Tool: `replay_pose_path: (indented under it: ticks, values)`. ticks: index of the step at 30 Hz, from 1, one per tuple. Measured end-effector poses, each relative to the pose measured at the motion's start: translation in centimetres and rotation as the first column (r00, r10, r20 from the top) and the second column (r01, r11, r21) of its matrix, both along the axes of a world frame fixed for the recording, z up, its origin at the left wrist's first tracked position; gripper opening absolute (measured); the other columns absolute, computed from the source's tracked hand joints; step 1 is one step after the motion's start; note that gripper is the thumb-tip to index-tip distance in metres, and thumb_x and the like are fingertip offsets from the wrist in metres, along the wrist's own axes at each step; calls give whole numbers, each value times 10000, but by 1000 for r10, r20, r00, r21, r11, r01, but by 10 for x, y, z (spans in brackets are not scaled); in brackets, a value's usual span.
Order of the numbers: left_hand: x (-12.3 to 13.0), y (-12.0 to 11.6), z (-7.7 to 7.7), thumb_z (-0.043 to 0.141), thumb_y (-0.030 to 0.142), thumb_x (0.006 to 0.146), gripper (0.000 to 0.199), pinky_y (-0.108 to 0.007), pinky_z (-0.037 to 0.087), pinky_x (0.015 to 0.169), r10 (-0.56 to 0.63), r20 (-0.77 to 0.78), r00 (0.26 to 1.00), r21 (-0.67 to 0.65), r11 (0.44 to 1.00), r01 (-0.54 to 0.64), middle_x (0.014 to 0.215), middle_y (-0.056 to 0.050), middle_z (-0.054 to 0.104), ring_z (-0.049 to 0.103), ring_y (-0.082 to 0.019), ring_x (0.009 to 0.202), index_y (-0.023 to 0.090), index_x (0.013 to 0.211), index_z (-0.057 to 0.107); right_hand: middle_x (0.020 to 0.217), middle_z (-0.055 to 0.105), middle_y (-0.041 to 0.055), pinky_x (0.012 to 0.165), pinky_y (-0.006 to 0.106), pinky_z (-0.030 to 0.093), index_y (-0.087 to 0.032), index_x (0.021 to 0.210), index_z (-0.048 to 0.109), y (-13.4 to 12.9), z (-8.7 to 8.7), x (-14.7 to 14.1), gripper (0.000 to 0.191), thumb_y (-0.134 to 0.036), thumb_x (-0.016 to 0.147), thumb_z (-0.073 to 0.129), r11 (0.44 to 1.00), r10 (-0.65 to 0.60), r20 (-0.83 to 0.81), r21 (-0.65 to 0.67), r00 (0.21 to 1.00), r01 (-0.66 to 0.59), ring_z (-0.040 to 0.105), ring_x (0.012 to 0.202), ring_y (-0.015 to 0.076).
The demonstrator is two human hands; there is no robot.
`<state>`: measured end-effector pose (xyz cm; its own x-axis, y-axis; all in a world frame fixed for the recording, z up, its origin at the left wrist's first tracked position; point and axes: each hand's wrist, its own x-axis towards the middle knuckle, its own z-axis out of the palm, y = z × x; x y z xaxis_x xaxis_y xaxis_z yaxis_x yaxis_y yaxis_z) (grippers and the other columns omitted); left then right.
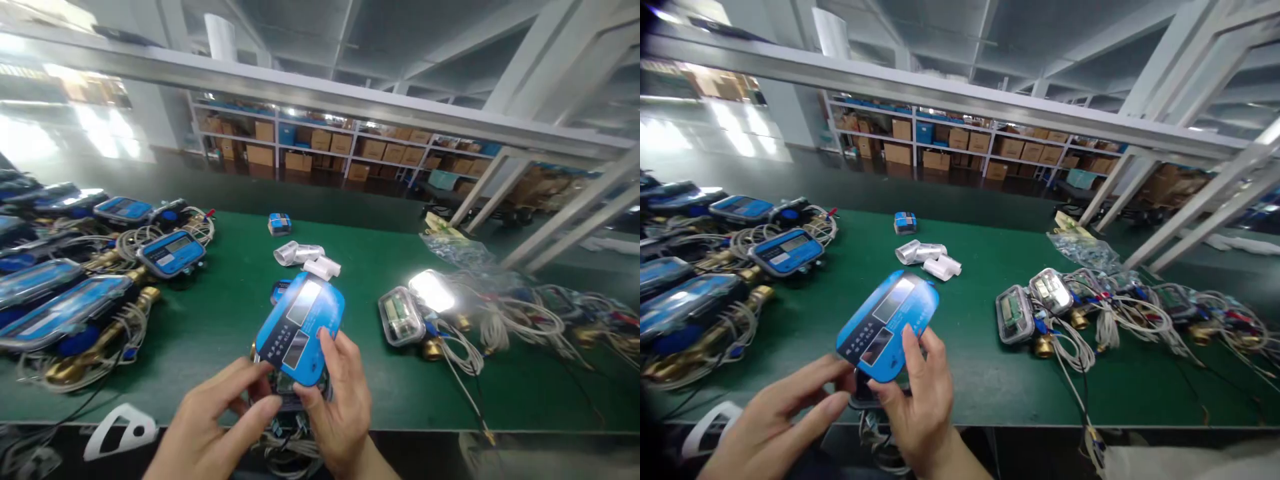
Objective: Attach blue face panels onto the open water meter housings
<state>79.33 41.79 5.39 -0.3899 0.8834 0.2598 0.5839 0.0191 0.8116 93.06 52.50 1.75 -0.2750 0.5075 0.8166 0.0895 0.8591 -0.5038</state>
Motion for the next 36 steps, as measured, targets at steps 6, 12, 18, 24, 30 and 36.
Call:
replay_pose_path:
  ticks: [6,12,18,24,30,36]
  values:
    - [1,38,4,533,422,894,384,-165,402,445,23,185,982,87,995,-40,522,33,507,495,-105,468,191,593,582,1141,673,112,815,381,596,-263,1493,347,17,-3,11,698,-380,884,670,971,102,12,-218,995,-97,683,976,254]
    - [-13,37,-3,466,334,962,253,-171,486,684,-204,-84,975,74,975,210,778,10,617,611,-123,748,223,799,624,744,642,22,539,206,483,-189,857,720,58,13,42,143,-320,874,667,716,157,-83,-676,984,-171,590,615,120]
    - [-21,47,1,473,339,955,264,-192,459,588,-189,-279,941,65,975,215,751,7,611,589,-125,677,229,761,612,663,562,8,549,244,409,-185,639,665,68,9,58,193,-235,820,714,756,263,-68,-605,962,-250,521,617,135]
    - [-74,107,-4,551,506,868,568,-264,525,638,150,-151,977,23,989,-149,1066,-46,677,638,-179,792,205,1347,498,733,576,7,639,271,446,-193,718,646,115,-3,48,136,-263,801,727,863,-230,-342,-504,911,29,540,696,150]
    - [-103,213,-47,650,224,822,284,-363,511,848,-56,-191,980,-251,968,6,967,-65,704,653,-206,855,145,1094,669,1077,666,100,846,408,499,-189,1408,417,178,-42,-37,769,-278,709,726,803,-48,38,-592,998,61,611,951,246]
    - [-103,262,-73,642,309,902,327,-460,500,923,-110,-145,983,-320,946,59,1080,-82,648,634,-219,957,146,1180,595,803,653,23,789,368,495,-172,1434,404,211,-76,-86,760,-150,699,595,775,-150,200,-584,968,240,616,771,233]
